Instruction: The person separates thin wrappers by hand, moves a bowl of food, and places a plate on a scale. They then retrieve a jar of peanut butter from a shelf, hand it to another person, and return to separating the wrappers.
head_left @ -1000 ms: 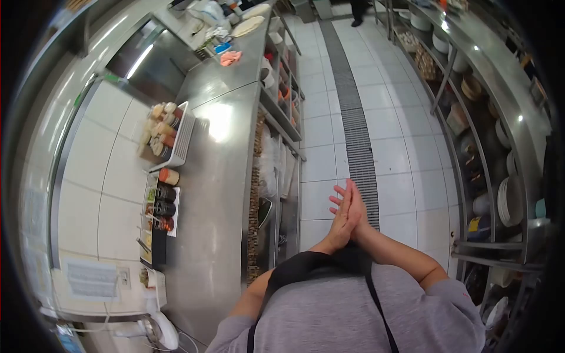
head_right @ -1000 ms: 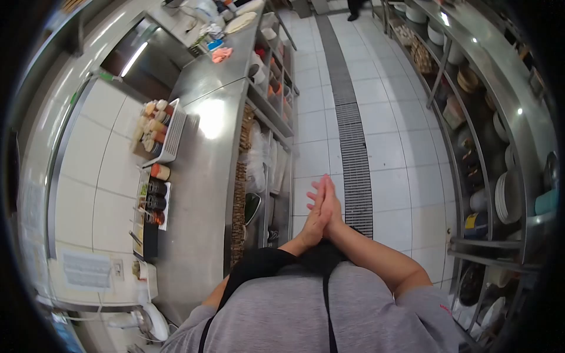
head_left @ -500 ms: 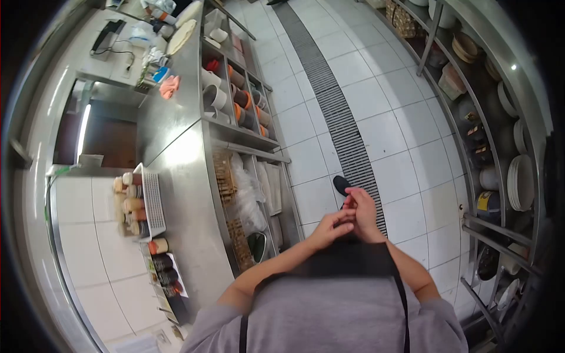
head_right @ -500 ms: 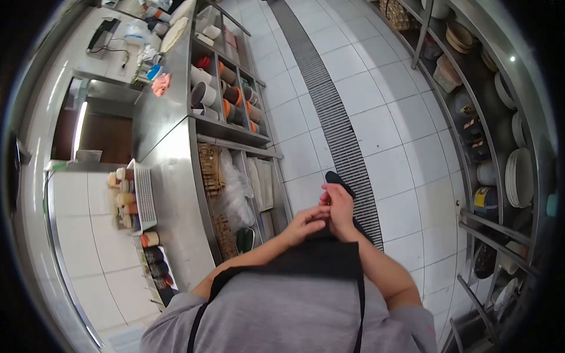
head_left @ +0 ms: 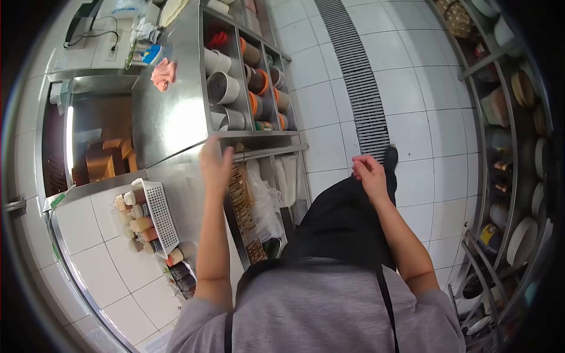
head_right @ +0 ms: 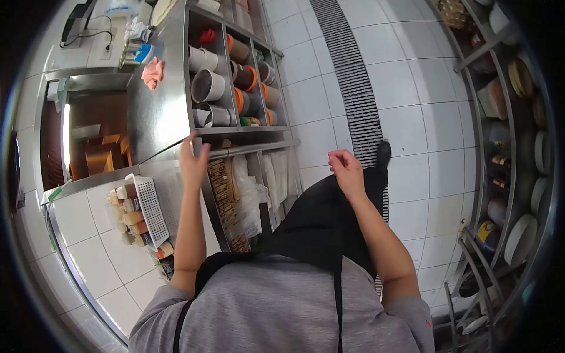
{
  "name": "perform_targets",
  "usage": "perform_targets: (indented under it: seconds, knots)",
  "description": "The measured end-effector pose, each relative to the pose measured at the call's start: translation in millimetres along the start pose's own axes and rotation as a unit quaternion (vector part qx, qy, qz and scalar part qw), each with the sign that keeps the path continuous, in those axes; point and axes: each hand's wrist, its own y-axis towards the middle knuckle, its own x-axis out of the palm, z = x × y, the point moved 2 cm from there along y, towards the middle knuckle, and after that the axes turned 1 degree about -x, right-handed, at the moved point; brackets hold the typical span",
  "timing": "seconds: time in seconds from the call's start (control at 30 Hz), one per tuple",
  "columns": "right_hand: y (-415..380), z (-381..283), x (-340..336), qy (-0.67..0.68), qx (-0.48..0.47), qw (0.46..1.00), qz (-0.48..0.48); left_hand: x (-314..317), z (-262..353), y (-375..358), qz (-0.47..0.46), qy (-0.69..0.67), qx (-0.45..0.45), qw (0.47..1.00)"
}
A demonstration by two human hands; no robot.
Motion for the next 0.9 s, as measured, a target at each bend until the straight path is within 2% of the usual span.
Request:
perform_targets:
  seconds: [0.03,0.1,0.17,0.23,0.3,0.33,0.4,0.43,0.5,0.53,0.6,0.73,0.9]
  knots:
    - [18.3,5.8,7.6,-0.004,0.011,1.0,-0.008,0.9,-23.1,7.4,0.043,0.039,-0.036,0.998]
    - [59.7,6.1,33.9,-0.203,-0.137,0.966,-0.083,9.3,-49.3,16.4,0.058,0.167,-0.041,0.983]
    - [107.4,12.9,75.2,-0.295,-0.169,0.922,-0.184,21.9,-62.6,17.4,0.035,0.164,-0.09,0.982]
    - [159.3,27.9,127.3,-0.398,-0.258,0.843,-0.253,30.4,-69.8,23.7,0.018,0.158,-0.132,0.978]
    - [210.1,44.3,181.7,-0.402,-0.286,0.793,-0.358,25.6,-65.8,29.8,0.002,0.107,-0.179,0.978]
    - [236.8,56.1,209.2,-0.405,-0.288,0.786,-0.369,25.5,-66.6,33.2,0.006,0.107,-0.191,0.976]
    - [273.2,86.8,262.9,-0.533,-0.338,0.631,-0.452,25.2,-69.1,35.8,-0.012,0.091,-0.218,0.972]
    - [288.4,94.4,285.4,-0.528,-0.34,0.621,-0.469,26.0,-72.3,39.0,-0.01,0.096,-0.236,0.967]
    - [301.4,117.1,324.2,-0.619,-0.355,0.369,-0.595,25.1,-74.0,38.8,-0.015,0.073,-0.247,0.966]
    - [304.6,143.6,335.2,-0.611,-0.355,0.356,-0.612,24.6,-74.0,40.5,-0.017,0.072,-0.254,0.964]
    - [309.1,196.4,350.3,-0.512,-0.497,0.417,-0.563,23.0,-77.0,41.2,-0.023,0.08,-0.27,0.959]
    - [296.3,169.5,374.6,-0.503,-0.516,0.365,-0.589,22.8,-82.7,38.7,-0.015,0.08,-0.277,0.957]
    - [306.1,138.1,345.8,-0.5,-0.523,0.322,-0.61,21.2,-83.3,40.3,-0.017,0.084,-0.284,0.955]
